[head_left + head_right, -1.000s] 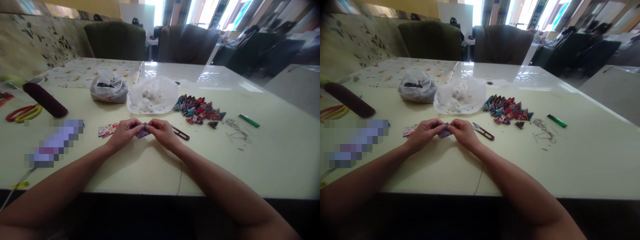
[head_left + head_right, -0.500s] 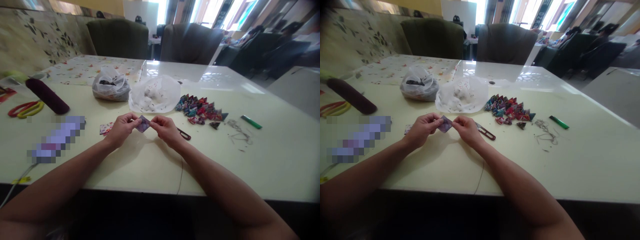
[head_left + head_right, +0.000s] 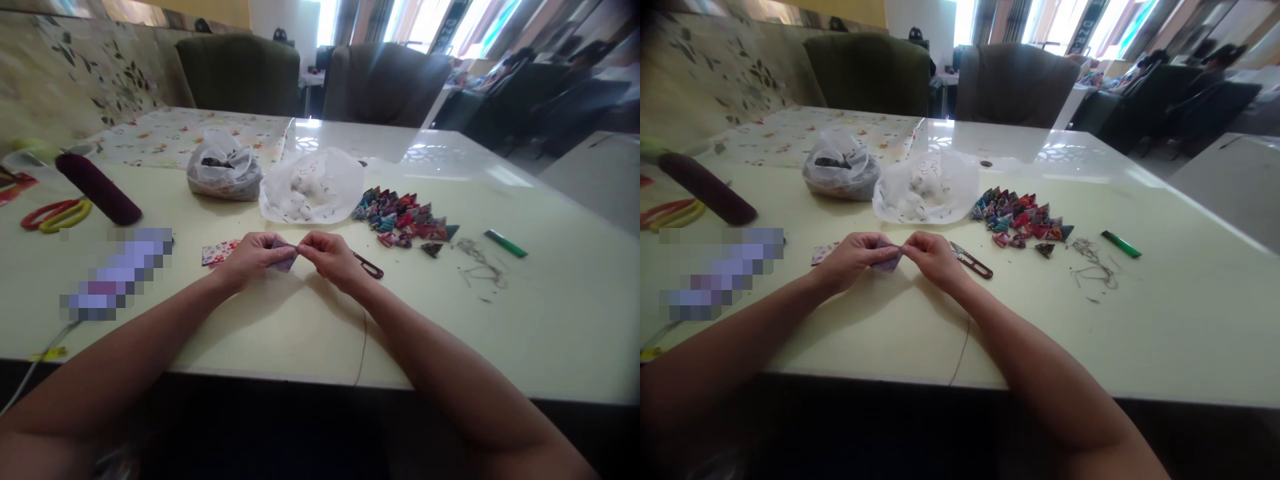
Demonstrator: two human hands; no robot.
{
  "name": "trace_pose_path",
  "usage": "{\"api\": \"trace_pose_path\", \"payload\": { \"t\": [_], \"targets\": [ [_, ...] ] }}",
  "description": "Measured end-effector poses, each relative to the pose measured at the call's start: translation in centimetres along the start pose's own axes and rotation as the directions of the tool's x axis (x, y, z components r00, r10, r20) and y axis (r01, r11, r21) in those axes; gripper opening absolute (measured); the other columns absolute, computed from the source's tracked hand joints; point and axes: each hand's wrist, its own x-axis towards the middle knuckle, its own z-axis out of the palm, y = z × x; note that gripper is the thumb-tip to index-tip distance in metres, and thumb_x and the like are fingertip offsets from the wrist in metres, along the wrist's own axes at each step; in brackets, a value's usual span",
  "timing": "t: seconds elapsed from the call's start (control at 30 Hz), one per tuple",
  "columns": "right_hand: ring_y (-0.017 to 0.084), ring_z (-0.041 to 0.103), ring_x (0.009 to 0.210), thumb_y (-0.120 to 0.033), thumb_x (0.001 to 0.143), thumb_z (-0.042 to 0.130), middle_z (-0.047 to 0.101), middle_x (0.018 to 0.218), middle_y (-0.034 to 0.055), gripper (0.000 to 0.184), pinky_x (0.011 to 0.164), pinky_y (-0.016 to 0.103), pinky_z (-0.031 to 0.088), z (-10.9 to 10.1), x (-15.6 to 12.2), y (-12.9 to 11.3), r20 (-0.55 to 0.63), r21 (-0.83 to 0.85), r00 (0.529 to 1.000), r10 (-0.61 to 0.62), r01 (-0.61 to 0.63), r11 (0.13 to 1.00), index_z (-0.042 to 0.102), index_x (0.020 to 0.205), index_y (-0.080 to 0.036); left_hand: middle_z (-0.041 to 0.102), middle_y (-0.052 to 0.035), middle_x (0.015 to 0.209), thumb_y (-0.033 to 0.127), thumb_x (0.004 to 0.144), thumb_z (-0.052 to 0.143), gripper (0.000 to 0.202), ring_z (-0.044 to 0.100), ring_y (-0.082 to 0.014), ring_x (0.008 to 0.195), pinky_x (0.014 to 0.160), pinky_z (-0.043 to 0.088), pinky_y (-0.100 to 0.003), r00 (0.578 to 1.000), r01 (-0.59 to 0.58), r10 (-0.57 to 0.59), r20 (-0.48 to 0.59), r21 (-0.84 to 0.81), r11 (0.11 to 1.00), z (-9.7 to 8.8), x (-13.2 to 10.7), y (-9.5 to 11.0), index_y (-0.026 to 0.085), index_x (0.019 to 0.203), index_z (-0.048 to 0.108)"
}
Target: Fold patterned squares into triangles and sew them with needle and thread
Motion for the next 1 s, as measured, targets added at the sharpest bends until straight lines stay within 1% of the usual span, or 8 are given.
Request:
{"api": "trace_pose_path", "payload": {
  "t": [0.13, 0.27, 0.37, 0.53, 0.67, 0.73, 0.83, 1.0],
  "targets": [
    [0.011, 0.043, 0.06, -0.039, 0.084, 0.066, 0.049, 0.062, -0.0027, 0.023, 0.055, 0.025, 0.031, 0.06, -0.05, 0.03, 0.002, 0.054, 1.0, 0.019, -0.019, 0.998, 0.061, 0.075, -0.018, 0.068, -0.0031, 0.064, 0.04, 0.066, 0.086, 0.027, 0.057, -0.0122, 0.058, 0.059, 0.045, -0.026, 1.0, -0.019, 0.019, -0.008, 0.009, 1.0, 0.01, 0.03, -0.18, 0.016, 0.069, 0.073],
    [0.01, 0.042, 0.059, -0.037, 0.085, 0.064, 0.048, 0.063, -0.0029, 0.023, 0.054, 0.024, 0.031, 0.23, -0.09, 0.11, -0.031, 0.046, 1.0, 0.002, 0.0, 0.999, 0.058, 0.073, -0.018, 0.068, -0.0026, 0.066, 0.04, 0.067, 0.086, 0.029, 0.057, -0.0115, 0.06, 0.061, 0.044, -0.025, 0.999, -0.039, 0.039, -0.022, 0.016, 0.999, -0.06, 0.02, -0.4, 0.015, 0.072, 0.074],
    [0.01, 0.041, 0.059, -0.036, 0.086, 0.064, 0.049, 0.063, -0.003, 0.022, 0.054, 0.024, 0.031, 0.32, -0.07, 0.24, -0.036, 0.047, 0.999, -0.015, 0.017, 0.999, 0.059, 0.075, -0.018, 0.068, -0.0021, 0.068, 0.041, 0.068, 0.085, 0.03, 0.057, -0.0111, 0.062, 0.063, 0.044, -0.025, 0.999, -0.047, 0.048, -0.018, 0.025, 0.999, -0.16, 0.04, -0.43, 0.015, 0.074, 0.074],
    [0.009, 0.041, 0.059, -0.035, 0.084, 0.065, 0.051, 0.064, -0.0026, 0.021, 0.053, 0.023, 0.031, 0.33, -0.08, 0.24, -0.018, 0.027, 1.0, -0.005, 0.006, 1.0, 0.059, 0.074, -0.017, 0.067, -0.0022, 0.069, 0.042, 0.069, 0.085, 0.032, 0.057, -0.0114, 0.064, 0.065, 0.044, -0.025, 0.999, -0.023, 0.021, 0.027, 0.049, 0.999, -0.35, 0.2, -0.5, 0.013, 0.077, 0.072],
    [0.009, 0.04, 0.058, -0.034, 0.084, 0.064, 0.05, 0.063, -0.0028, 0.022, 0.053, 0.023, 0.03, 0.42, -0.09, 0.31, -0.059, -0.006, 0.998, -0.021, 0.02, 1.0, 0.057, 0.072, -0.018, 0.067, -0.0008, 0.072, 0.041, 0.068, 0.086, 0.036, 0.057, -0.0107, 0.065, 0.065, 0.044, -0.024, 0.998, 0.031, -0.03, 0.056, -0.024, 0.999, -0.34, 0.19, -0.46, 0.015, 0.089, 0.075],
    [0.01, 0.041, 0.059, -0.034, 0.085, 0.064, 0.049, 0.062, -0.0028, 0.022, 0.053, 0.023, 0.031, 0.47, -0.06, 0.42, -0.065, -0.009, 0.997, -0.027, 0.027, 1.0, 0.057, 0.072, -0.018, 0.066, -0.0012, 0.07, 0.041, 0.066, 0.087, 0.034, 0.056, -0.0104, 0.063, 0.063, 0.043, -0.024, 0.997, 0.058, -0.055, 0.062, -0.044, 0.997, -0.24, 0.11, -0.3, 0.014, 0.083, 0.074],
    [0.01, 0.042, 0.058, -0.035, 0.085, 0.064, 0.048, 0.061, -0.0031, 0.023, 0.053, 0.024, 0.031, 0.51, -0.02, 0.58, -0.066, -0.008, 0.998, -0.025, 0.025, 1.0, 0.056, 0.072, -0.018, 0.064, -0.0008, 0.065, 0.039, 0.065, 0.088, 0.032, 0.055, -0.0098, 0.062, 0.063, 0.043, -0.024, 0.999, 0.027, -0.026, 0.03, -0.052, 0.998, 0.0, -0.02, -0.11, 0.013, 0.07, 0.069],
    [0.01, 0.042, 0.058, -0.037, 0.085, 0.064, 0.046, 0.06, -0.0032, 0.025, 0.052, 0.024, 0.031, 0.61, -0.05, 0.65, -0.064, 0.002, 0.998, -0.028, 0.029, 1.0, 0.055, 0.072, -0.019, 0.063, 0.0003, 0.065, 0.038, 0.065, 0.087, 0.032, 0.054, -0.0092, 0.061, 0.063, 0.043, -0.023, 0.999, 0.013, -0.008, 0.045, -0.131, 0.991, 0.23, 0.05, -0.45, 0.014, 0.071, 0.067]
  ]
}}
